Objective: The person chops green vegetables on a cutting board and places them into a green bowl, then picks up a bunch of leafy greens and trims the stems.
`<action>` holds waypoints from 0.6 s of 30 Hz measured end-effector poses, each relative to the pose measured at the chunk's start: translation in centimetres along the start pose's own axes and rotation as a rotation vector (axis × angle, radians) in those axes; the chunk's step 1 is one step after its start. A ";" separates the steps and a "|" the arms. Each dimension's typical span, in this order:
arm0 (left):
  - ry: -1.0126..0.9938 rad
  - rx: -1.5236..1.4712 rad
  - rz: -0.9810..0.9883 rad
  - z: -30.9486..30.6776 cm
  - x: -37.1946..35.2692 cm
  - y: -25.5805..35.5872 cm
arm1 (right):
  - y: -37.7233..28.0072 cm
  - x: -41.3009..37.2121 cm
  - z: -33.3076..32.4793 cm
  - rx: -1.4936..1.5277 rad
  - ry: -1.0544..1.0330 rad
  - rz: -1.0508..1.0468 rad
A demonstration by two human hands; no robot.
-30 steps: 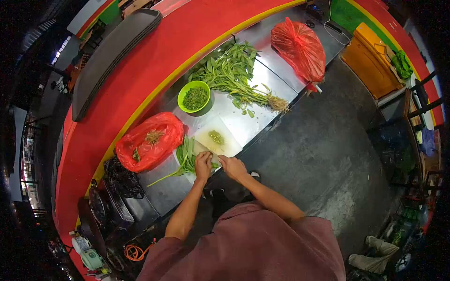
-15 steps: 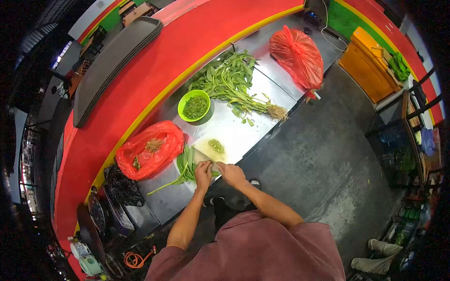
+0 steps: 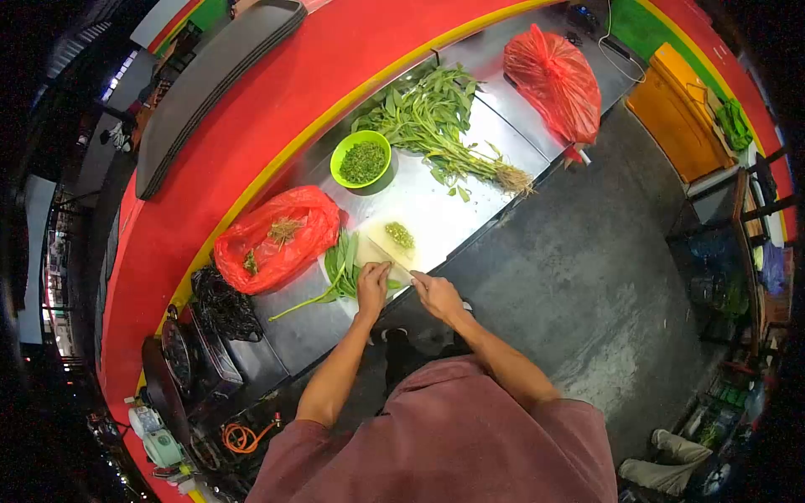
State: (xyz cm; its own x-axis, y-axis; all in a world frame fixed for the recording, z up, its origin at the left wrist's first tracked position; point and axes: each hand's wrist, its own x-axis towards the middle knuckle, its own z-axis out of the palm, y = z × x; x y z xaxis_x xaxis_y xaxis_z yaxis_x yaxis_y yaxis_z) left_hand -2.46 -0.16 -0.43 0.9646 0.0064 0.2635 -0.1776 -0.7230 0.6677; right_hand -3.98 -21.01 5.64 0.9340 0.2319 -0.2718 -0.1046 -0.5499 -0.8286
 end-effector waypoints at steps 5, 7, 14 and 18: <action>-0.023 -0.026 0.010 -0.2 0.6 0.2 | 0.4 -0.3 0.8 0.011 0.001 0.026; -0.014 -0.019 0.029 -0.2 0.7 0.1 | 0.0 -0.4 0.7 0.013 0.016 0.023; -0.050 0.009 0.055 -0.3 0.9 -0.1 | 1.1 0.1 2.1 -0.068 0.012 -0.008; -0.093 -0.031 -0.020 0.0 0.7 -0.6 | 0.7 1.4 3.0 -0.167 0.012 -0.029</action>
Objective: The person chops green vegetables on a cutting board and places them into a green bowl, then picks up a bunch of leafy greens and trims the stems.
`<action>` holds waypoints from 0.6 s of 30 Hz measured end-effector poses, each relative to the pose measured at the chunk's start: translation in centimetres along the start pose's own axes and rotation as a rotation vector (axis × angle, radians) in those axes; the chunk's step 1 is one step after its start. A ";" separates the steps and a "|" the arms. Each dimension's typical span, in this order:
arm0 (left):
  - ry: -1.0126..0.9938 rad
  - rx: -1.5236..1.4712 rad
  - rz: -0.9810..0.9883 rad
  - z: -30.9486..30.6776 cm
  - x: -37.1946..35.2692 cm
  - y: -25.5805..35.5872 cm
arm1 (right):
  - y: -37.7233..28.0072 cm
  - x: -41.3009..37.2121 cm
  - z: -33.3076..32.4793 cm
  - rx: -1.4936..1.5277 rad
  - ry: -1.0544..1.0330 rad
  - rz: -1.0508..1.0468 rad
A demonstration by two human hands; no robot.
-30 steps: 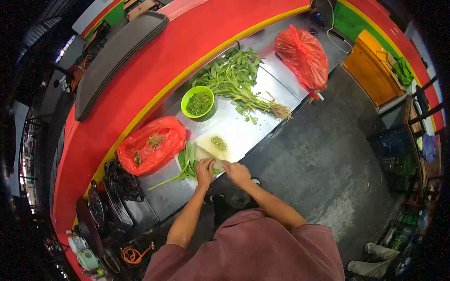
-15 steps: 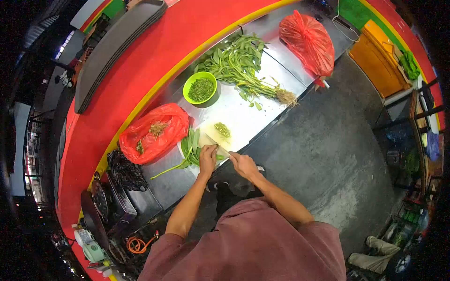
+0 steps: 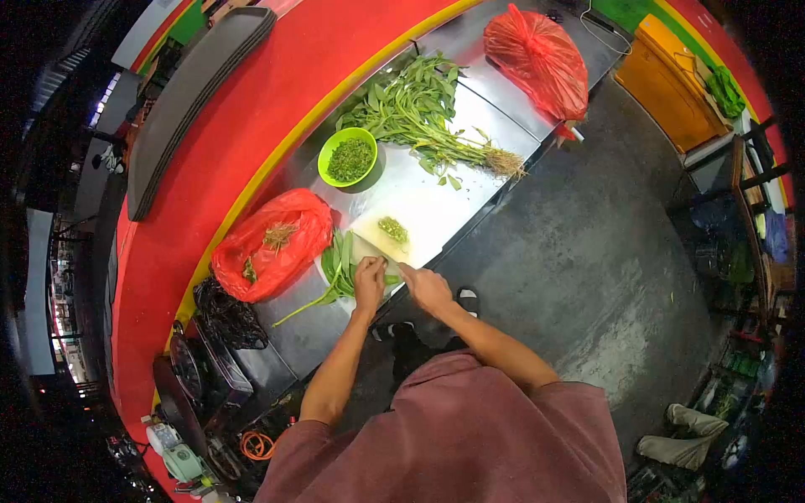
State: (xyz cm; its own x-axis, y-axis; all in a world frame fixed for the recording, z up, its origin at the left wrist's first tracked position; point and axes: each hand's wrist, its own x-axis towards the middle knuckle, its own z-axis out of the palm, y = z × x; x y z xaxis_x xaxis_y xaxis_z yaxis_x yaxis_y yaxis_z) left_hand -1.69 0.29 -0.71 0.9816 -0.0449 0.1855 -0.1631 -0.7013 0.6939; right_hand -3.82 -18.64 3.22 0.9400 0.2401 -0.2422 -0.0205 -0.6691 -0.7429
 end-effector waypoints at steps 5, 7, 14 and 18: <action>0.035 -0.031 0.018 0.2 0.1 0.0 | -0.4 2.0 0.8 0.056 0.005 -0.007; 0.056 0.005 0.071 0.1 0.2 -0.2 | -0.6 2.0 0.5 0.095 0.016 -0.009; 0.079 0.010 0.084 0.1 0.1 -0.2 | 0.6 -0.4 -0.1 0.043 0.016 0.022; 0.049 -0.009 0.056 0.0 -0.1 -0.1 | 0.8 -0.1 0.5 0.020 0.069 -0.055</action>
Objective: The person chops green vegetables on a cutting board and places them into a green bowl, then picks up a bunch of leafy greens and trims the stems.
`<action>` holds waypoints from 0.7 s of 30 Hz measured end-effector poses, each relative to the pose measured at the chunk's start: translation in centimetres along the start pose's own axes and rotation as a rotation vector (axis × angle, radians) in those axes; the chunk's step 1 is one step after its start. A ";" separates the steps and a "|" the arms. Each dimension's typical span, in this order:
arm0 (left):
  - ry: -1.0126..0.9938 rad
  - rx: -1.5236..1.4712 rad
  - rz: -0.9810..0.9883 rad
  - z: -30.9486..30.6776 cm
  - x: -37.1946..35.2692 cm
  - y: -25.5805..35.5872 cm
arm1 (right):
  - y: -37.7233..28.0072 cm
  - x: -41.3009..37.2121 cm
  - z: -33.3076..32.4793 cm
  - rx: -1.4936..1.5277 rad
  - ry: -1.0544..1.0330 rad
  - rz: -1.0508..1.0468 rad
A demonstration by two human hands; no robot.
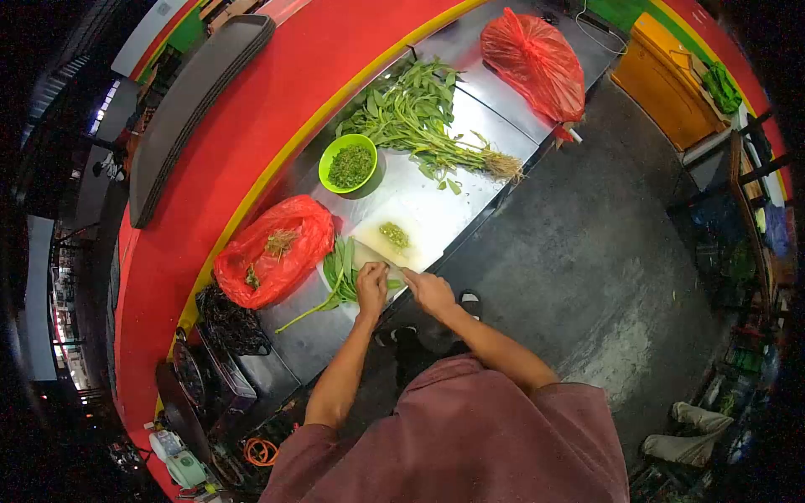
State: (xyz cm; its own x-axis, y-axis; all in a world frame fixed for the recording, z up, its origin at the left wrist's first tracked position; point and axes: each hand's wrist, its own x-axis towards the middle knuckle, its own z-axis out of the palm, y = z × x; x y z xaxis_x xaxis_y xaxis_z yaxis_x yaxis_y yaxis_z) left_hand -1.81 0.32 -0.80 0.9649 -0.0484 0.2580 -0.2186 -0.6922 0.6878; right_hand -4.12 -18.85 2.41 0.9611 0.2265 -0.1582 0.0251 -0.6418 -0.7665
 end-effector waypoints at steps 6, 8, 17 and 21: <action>-0.010 0.028 0.004 -0.1 0.0 0.5 | -1.6 2.8 0.6 0.029 -0.033 0.012; 0.005 0.014 -0.001 0.1 0.1 0.3 | -1.7 2.4 0.3 0.042 -0.038 0.036; 0.014 0.028 -0.037 0.4 -0.1 -0.3 | -0.8 0.2 -0.7 0.066 -0.075 0.076; 0.011 -0.038 -0.089 0.3 0.1 -0.2 | 0.0 0.7 0.2 -0.048 0.037 -0.076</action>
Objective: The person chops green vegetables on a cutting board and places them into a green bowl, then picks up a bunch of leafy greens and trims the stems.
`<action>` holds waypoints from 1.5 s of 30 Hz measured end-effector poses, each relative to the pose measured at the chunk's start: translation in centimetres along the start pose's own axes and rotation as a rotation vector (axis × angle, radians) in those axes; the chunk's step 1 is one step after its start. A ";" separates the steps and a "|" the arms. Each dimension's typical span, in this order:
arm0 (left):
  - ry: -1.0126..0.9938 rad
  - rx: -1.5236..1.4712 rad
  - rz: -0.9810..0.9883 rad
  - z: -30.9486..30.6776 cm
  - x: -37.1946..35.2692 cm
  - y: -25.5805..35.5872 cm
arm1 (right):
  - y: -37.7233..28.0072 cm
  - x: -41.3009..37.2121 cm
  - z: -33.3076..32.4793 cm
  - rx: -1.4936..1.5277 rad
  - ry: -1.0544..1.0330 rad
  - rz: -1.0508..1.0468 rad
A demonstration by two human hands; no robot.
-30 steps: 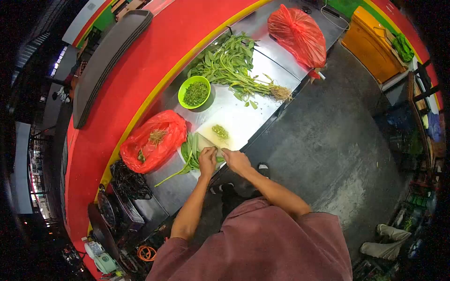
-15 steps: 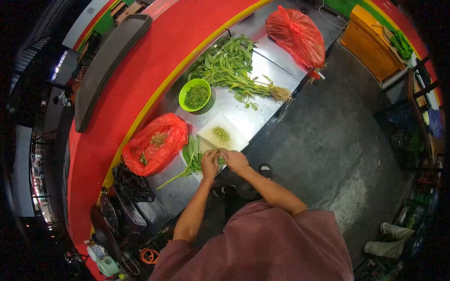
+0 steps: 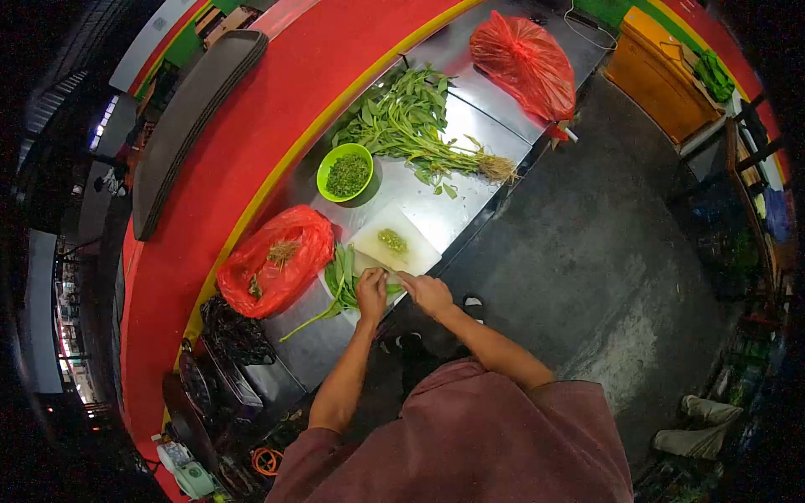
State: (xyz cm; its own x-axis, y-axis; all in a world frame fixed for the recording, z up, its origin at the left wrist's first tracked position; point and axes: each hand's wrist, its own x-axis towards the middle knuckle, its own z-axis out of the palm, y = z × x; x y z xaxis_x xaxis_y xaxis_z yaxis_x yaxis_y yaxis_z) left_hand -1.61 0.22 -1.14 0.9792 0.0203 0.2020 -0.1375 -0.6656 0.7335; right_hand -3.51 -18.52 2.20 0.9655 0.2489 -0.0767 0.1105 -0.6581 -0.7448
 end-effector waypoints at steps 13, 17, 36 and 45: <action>0.065 0.087 0.080 0.2 0.0 0.1 | -0.8 -1.2 -1.6 0.037 -0.110 0.141; 0.022 0.055 0.045 0.1 -0.1 -0.4 | -0.3 -1.2 0.4 0.036 -0.016 0.091; 0.012 0.206 0.067 0.2 0.4 1.1 | 0.3 -1.8 -3.6 0.368 -0.046 0.120; 0.045 0.214 0.054 0.4 -0.3 1.3 | 1.7 -4.3 -3.1 0.468 -0.073 0.127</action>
State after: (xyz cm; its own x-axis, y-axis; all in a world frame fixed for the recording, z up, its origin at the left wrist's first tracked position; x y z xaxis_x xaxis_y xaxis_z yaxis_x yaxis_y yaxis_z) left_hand -2.03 -0.91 -0.49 0.9630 0.0101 0.2693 -0.1502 -0.8095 0.5676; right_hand -6.72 -22.91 3.28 0.9434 0.2481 -0.2199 -0.1409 -0.3003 -0.9434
